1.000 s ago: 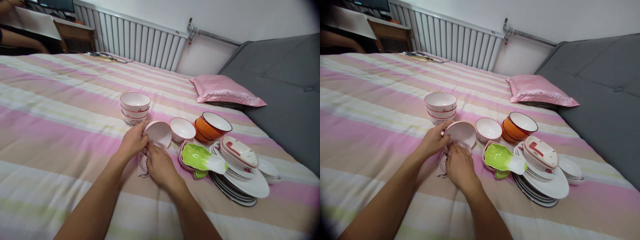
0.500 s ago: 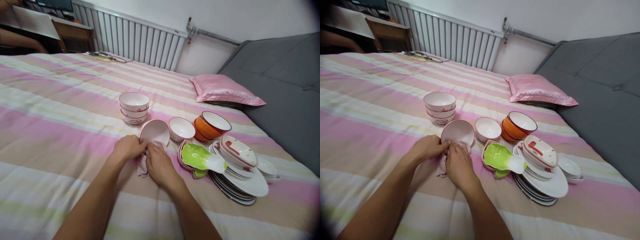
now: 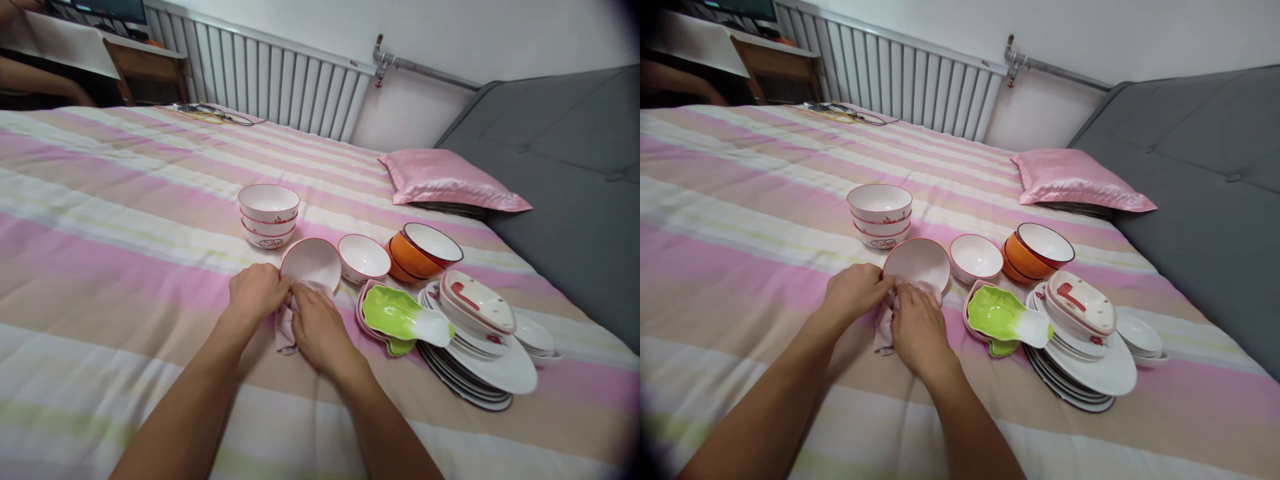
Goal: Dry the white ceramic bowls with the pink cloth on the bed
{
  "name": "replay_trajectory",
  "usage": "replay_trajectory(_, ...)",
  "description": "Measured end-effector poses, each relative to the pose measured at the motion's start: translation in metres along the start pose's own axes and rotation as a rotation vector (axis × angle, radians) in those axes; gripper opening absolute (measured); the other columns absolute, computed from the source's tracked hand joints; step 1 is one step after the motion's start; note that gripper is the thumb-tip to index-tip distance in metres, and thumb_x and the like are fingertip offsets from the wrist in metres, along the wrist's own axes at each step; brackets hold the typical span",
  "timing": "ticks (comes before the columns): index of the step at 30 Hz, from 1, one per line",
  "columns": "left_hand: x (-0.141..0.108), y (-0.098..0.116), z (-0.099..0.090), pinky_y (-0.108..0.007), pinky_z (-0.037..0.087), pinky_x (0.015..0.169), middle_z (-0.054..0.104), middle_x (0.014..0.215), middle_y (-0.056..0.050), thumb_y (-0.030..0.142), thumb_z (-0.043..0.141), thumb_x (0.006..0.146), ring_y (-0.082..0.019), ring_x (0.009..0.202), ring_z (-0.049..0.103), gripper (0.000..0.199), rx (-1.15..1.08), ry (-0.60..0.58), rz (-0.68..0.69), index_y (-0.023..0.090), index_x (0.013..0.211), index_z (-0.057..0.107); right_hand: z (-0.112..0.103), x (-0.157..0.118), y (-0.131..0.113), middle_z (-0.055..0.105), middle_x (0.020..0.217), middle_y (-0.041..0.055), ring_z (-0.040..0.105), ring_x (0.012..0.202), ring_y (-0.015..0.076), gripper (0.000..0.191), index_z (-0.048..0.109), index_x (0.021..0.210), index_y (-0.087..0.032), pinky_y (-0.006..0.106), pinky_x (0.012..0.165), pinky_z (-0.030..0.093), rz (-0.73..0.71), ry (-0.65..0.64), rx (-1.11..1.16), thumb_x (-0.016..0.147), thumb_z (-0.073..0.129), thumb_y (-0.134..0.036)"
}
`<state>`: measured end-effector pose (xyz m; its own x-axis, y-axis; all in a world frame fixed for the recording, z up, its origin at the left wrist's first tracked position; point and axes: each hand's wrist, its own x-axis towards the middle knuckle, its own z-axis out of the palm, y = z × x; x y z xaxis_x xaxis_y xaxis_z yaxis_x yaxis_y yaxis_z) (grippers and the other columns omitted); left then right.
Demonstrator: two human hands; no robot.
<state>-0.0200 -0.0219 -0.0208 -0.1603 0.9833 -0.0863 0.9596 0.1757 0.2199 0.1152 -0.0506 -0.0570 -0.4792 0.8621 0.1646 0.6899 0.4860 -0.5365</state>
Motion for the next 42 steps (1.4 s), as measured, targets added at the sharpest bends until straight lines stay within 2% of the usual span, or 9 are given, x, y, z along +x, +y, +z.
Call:
replay_trajectory(9, -0.0008, 0.0047, 0.0, -0.039, 0.047, 0.066, 0.07, 0.088, -0.016, 0.031, 0.031, 0.08, -0.034, 0.085, 0.066, 0.042, 0.064, 0.121, -0.042, 0.016, 0.083, 0.07, -0.0018, -0.0013, -0.0025, 0.05, 0.138, 0.0125, 0.043, 0.128, 0.0211, 0.049, 0.047, 0.132, -0.012, 0.041, 0.113, 0.021, 0.054, -0.002, -0.039, 0.084, 0.038, -0.013)
replay_trajectory(17, -0.0014, 0.0056, -0.0015, -0.039, 0.047, 0.066, 0.07, 0.088, -0.016, 0.033, 0.03, 0.082, -0.034, 0.084, 0.066, 0.043, 0.065, 0.177, -0.026, 0.017, 0.081, 0.07, -0.0004, -0.0019, -0.0038, 0.05, 0.137, 0.0131, 0.042, 0.129, 0.0213, 0.049, 0.047, 0.132, -0.011, 0.041, 0.114, 0.02, 0.087, 0.003, -0.07, 0.084, 0.038, -0.014)
replay_trajectory(21, -0.002, 0.0044, -0.0032, -0.039, 0.048, 0.069, 0.07, 0.094, -0.018, 0.035, 0.03, 0.082, -0.034, 0.088, 0.066, 0.045, 0.062, 0.095, -0.047, 0.016, 0.087, 0.07, -0.0001, -0.0017, -0.0006, 0.051, 0.136, 0.0117, 0.044, 0.128, 0.0202, 0.048, 0.048, 0.131, -0.012, 0.04, 0.114, 0.02, 0.074, -0.012, -0.061, 0.084, 0.037, -0.013)
replay_trajectory(26, -0.0031, 0.0025, -0.0021, -0.039, 0.048, 0.078, 0.07, 0.099, -0.02, 0.049, 0.033, 0.082, -0.033, 0.097, 0.065, 0.053, 0.065, -0.166, -0.045, 0.014, 0.097, 0.07, 0.0023, -0.0015, 0.0031, 0.053, 0.135, 0.011, 0.043, 0.128, 0.0197, 0.048, 0.049, 0.13, -0.012, 0.04, 0.114, 0.02, 0.045, 0.01, -0.078, 0.084, 0.037, -0.013)
replay_trajectory(28, -0.003, 0.002, -0.0008, -0.039, 0.048, 0.079, 0.07, 0.101, -0.02, 0.05, 0.032, 0.082, -0.032, 0.099, 0.064, 0.054, 0.061, -0.213, -0.019, 0.014, 0.097, 0.07, 0.0028, -0.0012, 0.0034, 0.053, 0.135, 0.0113, 0.044, 0.127, 0.0196, 0.048, 0.049, 0.13, -0.012, 0.04, 0.114, 0.021, 0.042, 0.006, -0.085, 0.084, 0.037, -0.013)
replay_trajectory(33, -0.0011, 0.0026, 0.0015, -0.038, 0.048, 0.077, 0.07, 0.101, -0.019, 0.043, 0.032, 0.081, -0.032, 0.097, 0.065, 0.05, 0.054, -0.195, -0.001, 0.014, 0.097, 0.071, 0.002, -0.0005, 0.0019, 0.053, 0.135, 0.0118, 0.044, 0.127, 0.0199, 0.047, 0.049, 0.13, -0.011, 0.04, 0.113, 0.022, 0.054, 0.003, -0.08, 0.084, 0.037, -0.013)
replay_trajectory(42, -0.0007, 0.0071, -0.0011, -0.039, 0.048, 0.072, 0.07, 0.095, -0.018, 0.037, 0.032, 0.08, -0.033, 0.091, 0.066, 0.047, 0.05, -0.074, -0.008, 0.015, 0.091, 0.072, -0.0006, -0.0009, -0.0011, 0.052, 0.135, 0.0122, 0.046, 0.125, 0.0202, 0.046, 0.048, 0.129, -0.012, 0.039, 0.111, 0.023, 0.083, 0.003, -0.05, 0.085, 0.037, -0.013)
